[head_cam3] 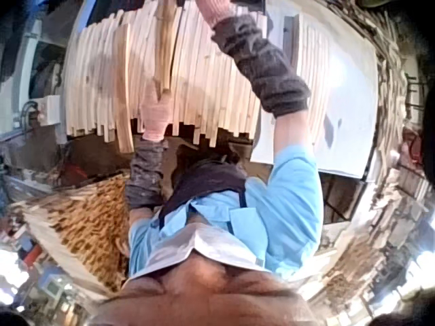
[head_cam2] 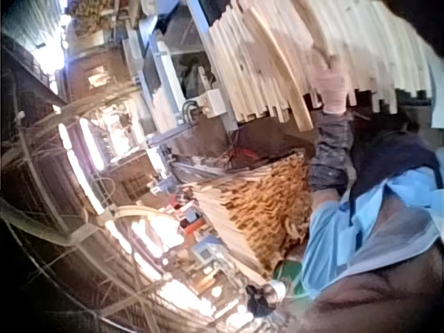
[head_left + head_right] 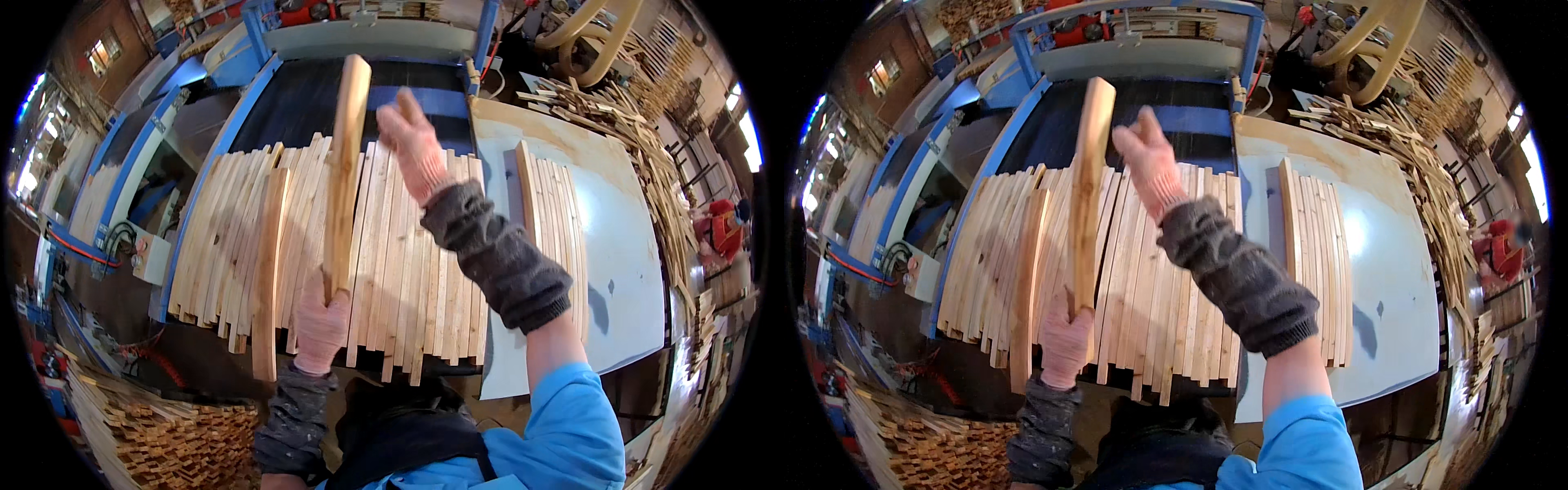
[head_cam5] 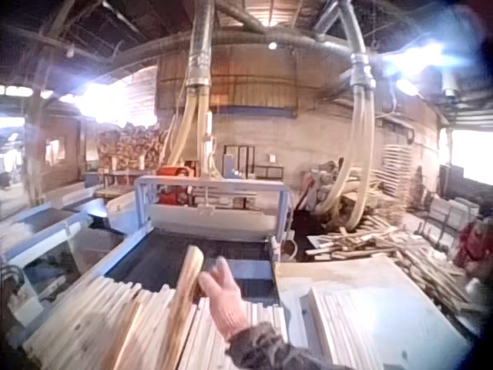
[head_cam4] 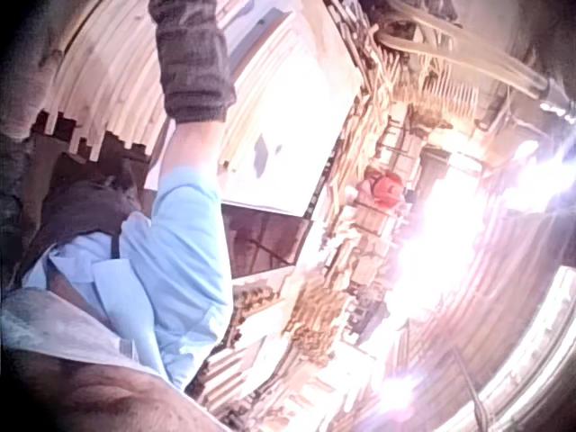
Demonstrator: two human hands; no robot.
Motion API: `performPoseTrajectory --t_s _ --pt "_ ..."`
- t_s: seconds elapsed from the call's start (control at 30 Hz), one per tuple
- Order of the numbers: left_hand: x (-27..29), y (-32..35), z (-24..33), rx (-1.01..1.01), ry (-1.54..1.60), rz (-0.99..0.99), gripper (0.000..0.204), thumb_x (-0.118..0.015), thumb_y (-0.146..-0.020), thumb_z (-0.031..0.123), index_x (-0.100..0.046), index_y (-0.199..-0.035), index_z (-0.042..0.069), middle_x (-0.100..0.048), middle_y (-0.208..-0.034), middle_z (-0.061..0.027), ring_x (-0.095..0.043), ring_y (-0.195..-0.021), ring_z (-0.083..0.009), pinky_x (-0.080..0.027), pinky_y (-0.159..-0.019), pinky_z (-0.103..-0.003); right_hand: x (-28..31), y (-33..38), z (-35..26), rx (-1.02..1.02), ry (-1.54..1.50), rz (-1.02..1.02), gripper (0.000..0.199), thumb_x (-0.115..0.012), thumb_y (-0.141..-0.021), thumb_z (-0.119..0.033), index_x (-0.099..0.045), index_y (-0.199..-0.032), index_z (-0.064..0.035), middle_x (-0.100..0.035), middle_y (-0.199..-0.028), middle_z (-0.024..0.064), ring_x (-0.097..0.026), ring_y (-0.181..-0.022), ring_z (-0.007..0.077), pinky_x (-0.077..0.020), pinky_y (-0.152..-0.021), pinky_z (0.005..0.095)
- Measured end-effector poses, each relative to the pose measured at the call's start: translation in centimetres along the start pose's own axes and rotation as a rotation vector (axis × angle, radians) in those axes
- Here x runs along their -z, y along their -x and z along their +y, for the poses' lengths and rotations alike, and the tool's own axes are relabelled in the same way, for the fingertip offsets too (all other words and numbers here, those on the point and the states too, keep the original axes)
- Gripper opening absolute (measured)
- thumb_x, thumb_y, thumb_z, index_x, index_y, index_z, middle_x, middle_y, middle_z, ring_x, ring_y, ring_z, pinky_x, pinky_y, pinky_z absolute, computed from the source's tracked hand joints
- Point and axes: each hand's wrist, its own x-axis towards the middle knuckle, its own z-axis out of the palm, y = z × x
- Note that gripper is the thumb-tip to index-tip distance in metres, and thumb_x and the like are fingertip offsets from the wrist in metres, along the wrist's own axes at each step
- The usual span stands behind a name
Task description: The person repeatedly picks up stacks of small wooden planks from a metal table and places them onto a moving conveyor belt. The person aligns the planks before feeding them into the machinery and then returns to the table to gather more planks.
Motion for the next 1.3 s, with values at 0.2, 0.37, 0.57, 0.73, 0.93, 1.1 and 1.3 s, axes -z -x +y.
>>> performPoseTrajectory --t_s 0.2,0.37,0.57,0.73,0.93,1.1,1.3 --pt "0.7 0.2 4.4 0.225 0.51 -0.275 0.045 -0.062 -0.104 0.006 -0.058 -0.147 -0.004 -0.074 -0.126 -0.0134 -0.072 -0.113 -0.0216 -0.059 -0.099 -0.035 0.4 13.1 -2.5 -0.409 -0.08 -0.114 0.09 -0.069 -0.105 -0.022 -0.017 -0.172 0.0062 -0.059 -0.1 0.0059 -0.058 -0.085 0.0161 -0.0554 -0.081 0.0332" --pt "-2.0 2.2 3.2 0.222 0.652 -0.344 0.051 -0.062 -0.105 0.006 -0.05 -0.152 -0.007 -0.069 -0.135 -0.0158 -0.071 -0.122 -0.0261 -0.058 -0.11 -0.04 1.5 17.4 0.3 -0.373 -0.074 -0.034 0.086 -0.069 -0.105 -0.02 -0.02 -0.172 0.0042 -0.064 -0.133 0.0175 -0.064 -0.103 0.0199 -0.0572 -0.094 0.0343" --pt "-4.2 3.7 2.4 0.038 0.197 -0.357 0.057 -0.071 -0.104 0.02 -0.053 -0.154 -0.002 -0.07 -0.139 -0.0144 -0.064 -0.134 -0.0252 -0.049 -0.116 -0.036 1.4 19.3 1.6 -0.325 0.163 0.044 0.095 -0.079 -0.098 -0.013 -0.021 -0.171 0.0037 -0.057 -0.151 0.0248 -0.064 -0.123 0.029 -0.0562 -0.103 0.0376" --pt "-1.4 1.4 2.1 -0.214 -0.238 -0.276 0.062 -0.073 -0.103 0.034 -0.057 -0.152 -0.002 -0.06 -0.155 -0.0232 -0.054 -0.148 -0.0373 -0.04 -0.125 -0.045 2.9 20.6 2.5 -0.314 -0.007 0.207 0.086 -0.078 -0.093 0.0 -0.037 -0.168 -0.0042 -0.063 -0.108 0.001 -0.062 -0.09 0.0139 -0.0543 -0.076 0.0297" --pt "6.2 -3.7 -2.8 0.284 -1.09 0.075 0.081 -0.077 -0.096 0.038 -0.043 -0.164 0.012 -0.049 -0.163 -0.0204 -0.047 -0.15 -0.042 -0.037 -0.127 -0.049 6.5 21.7 -2.8 -0.26 0.047 0.125 0.081 -0.075 -0.089 -0.007 -0.044 -0.164 -0.0034 -0.061 -0.114 0.0085 -0.062 -0.089 0.0173 -0.0564 -0.077 0.0334" --pt "10.1 -4.0 -4.0 0.487 -0.994 -0.021 0.086 -0.082 -0.089 0.035 -0.046 -0.162 0.008 -0.053 -0.16 -0.0222 -0.052 -0.147 -0.0412 -0.043 -0.123 -0.047 8.5 22.5 -5.2 -0.282 0.105 0.201 0.079 -0.077 -0.089 -0.008 -0.047 -0.161 -0.0034 -0.063 -0.119 0.0127 -0.065 -0.092 0.0194 -0.0592 -0.08 0.0344" --pt "11.8 -4.3 -4.3 0.371 -0.505 -0.006 0.078 -0.085 -0.085 0.031 -0.06 -0.15 -0.005 -0.069 -0.139 -0.0264 -0.064 -0.133 -0.037 -0.05 -0.113 -0.042 10.7 23.8 -6.4 -0.257 0.117 0.235 0.078 -0.075 -0.089 -0.008 -0.046 -0.161 -0.0005 -0.063 -0.118 0.0124 -0.065 -0.086 0.0193 -0.0581 -0.079 0.0349"
